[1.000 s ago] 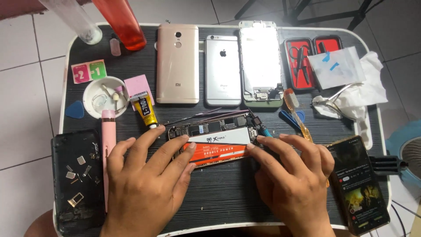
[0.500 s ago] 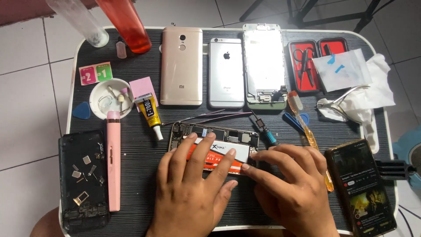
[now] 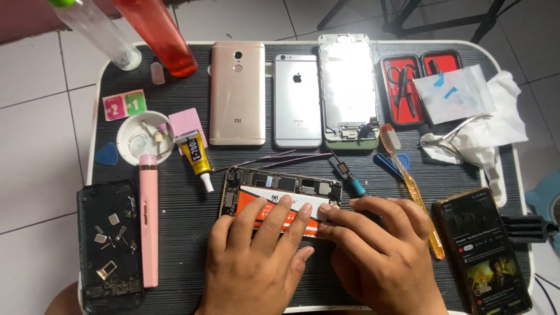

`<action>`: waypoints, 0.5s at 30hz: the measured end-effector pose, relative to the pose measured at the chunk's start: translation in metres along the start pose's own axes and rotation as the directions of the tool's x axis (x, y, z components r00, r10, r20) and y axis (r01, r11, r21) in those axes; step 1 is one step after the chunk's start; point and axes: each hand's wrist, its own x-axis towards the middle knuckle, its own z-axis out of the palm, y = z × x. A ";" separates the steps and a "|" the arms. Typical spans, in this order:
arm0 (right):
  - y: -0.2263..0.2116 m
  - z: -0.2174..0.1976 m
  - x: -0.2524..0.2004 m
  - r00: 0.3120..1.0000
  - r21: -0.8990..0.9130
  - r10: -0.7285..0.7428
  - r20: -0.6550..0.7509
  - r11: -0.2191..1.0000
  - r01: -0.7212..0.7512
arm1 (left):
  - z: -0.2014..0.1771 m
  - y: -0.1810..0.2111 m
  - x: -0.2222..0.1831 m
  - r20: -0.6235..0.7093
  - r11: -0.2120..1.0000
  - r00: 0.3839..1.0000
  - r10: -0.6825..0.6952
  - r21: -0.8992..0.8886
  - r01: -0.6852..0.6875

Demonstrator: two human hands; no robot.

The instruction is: A person is repairing a smartphone by applying adhesive to a replacement battery, installing it into the frame, and then preparing the screen assembly.

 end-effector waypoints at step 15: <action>-0.006 0.013 0.017 0.997 -0.216 -0.041 0.072 0.975 0.056 | -0.005 -0.006 -0.007 -0.058 0.996 0.998 0.002 -0.088 -0.007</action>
